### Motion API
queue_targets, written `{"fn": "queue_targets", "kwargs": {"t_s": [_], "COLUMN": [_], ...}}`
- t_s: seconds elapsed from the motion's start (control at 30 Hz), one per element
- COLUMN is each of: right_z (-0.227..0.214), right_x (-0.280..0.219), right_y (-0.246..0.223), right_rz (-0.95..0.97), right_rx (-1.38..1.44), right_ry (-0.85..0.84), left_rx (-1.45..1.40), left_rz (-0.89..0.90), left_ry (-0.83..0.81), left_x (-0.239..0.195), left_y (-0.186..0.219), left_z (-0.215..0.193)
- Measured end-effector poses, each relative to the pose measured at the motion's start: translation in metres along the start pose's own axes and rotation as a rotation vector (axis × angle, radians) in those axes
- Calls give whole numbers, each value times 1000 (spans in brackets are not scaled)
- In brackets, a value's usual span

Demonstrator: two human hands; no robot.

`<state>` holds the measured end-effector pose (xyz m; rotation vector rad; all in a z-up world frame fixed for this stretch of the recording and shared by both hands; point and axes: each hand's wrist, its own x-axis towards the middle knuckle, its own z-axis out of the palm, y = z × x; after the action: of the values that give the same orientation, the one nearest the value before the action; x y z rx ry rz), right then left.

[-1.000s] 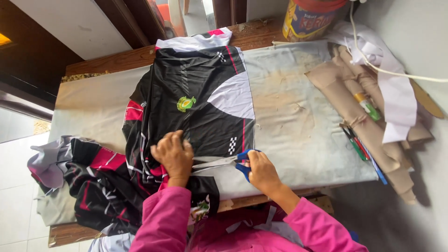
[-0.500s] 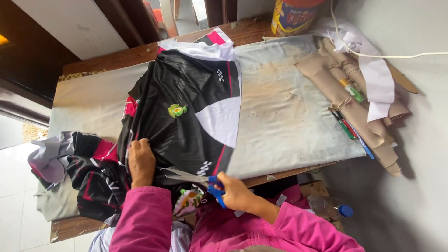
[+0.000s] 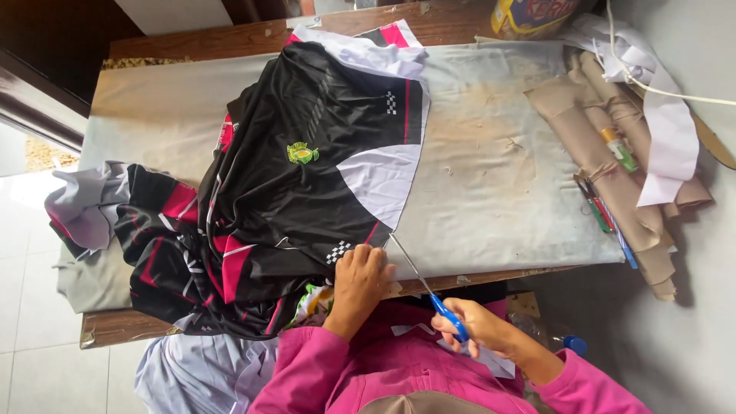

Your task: A person uses scissors to cut out garment pattern pieces from a printed fabric sheet on a work table.

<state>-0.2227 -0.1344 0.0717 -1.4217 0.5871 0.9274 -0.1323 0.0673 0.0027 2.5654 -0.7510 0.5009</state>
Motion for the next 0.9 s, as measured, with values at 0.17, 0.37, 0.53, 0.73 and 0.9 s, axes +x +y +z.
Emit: {"fn": "queue_targets", "kwargs": {"t_s": [0.17, 0.37, 0.53, 0.73, 0.9], "right_z": [-13, -17, -8, -2, -13], "right_x": [-4, 2, 0, 1, 7], "right_y": [15, 25, 22, 24, 30], "right_rz": [69, -22, -139, -97, 42], "right_rx": [53, 189, 247, 268, 182], "right_ry": [-79, -76, -35, -17, -113], "left_rx": [-189, -284, 128, 149, 153], "left_rz": [14, -43, -143, -195, -165], "left_ry": [-114, -91, -114, -268, -171], "left_x": [-17, 59, 113, 128, 80], "left_y": [-17, -45, -80, -57, -33], "left_z": [6, 23, 97, 93, 51]}}
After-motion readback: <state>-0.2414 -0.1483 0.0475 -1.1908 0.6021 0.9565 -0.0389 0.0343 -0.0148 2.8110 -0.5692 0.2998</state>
